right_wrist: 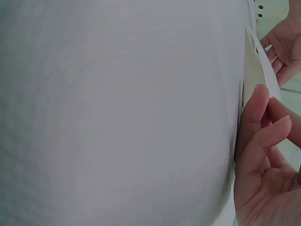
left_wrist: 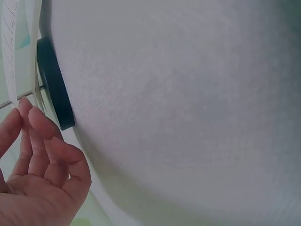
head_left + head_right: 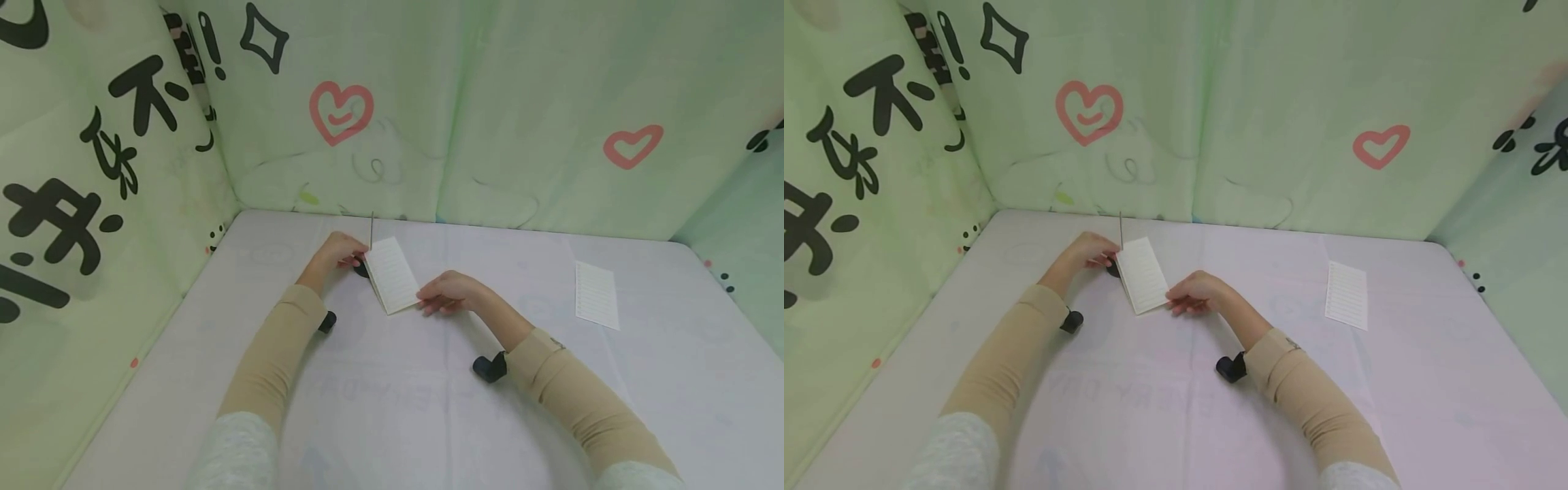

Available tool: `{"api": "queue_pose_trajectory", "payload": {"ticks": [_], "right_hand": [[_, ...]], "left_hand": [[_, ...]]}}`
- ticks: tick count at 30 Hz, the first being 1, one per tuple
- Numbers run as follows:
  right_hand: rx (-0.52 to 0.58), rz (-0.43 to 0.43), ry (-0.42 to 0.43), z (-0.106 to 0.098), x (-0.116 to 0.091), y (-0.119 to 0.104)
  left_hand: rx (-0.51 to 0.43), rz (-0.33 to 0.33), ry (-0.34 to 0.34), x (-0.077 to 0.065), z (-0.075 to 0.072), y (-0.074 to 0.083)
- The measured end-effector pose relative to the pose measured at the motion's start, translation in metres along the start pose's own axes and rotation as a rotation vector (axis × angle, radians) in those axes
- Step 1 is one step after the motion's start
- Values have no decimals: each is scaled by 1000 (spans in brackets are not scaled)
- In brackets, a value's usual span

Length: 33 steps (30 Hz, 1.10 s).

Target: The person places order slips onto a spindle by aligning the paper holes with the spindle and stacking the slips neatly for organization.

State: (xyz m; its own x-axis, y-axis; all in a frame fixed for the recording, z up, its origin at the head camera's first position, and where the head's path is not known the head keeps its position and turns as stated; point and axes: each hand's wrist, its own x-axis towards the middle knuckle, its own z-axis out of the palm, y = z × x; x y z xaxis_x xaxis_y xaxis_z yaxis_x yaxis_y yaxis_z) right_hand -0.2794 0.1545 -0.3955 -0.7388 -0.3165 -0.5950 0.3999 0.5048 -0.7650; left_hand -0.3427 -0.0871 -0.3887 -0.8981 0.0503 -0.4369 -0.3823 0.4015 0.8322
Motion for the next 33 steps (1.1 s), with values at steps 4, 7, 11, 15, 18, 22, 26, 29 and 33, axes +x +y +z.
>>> {"api": "queue_pose_trajectory", "payload": {"ticks": [4,7,11,15,18,22,26,29,33], "right_hand": [[-32,1,-5,0,-2,-1],[-53,-7,-13,1,-4,-3],[-54,9,7,2,-2,-4],[-63,10,28,3,1,-2],[-70,6,28,3,2,-1],[-73,15,38,4,3,-1],[-81,10,36,5,1,-1],[-81,4,31,4,1,0],[-80,15,31,5,1,0]], "left_hand": [[16,10,16,-1,0,-1],[23,13,33,-4,1,-1],[26,13,56,-5,3,0],[46,16,67,-2,4,-2],[62,15,70,2,4,-4],[77,10,70,4,4,-6],[99,-6,69,6,4,-6],[100,-15,62,6,4,-6],[98,-19,53,6,4,-6]]}}
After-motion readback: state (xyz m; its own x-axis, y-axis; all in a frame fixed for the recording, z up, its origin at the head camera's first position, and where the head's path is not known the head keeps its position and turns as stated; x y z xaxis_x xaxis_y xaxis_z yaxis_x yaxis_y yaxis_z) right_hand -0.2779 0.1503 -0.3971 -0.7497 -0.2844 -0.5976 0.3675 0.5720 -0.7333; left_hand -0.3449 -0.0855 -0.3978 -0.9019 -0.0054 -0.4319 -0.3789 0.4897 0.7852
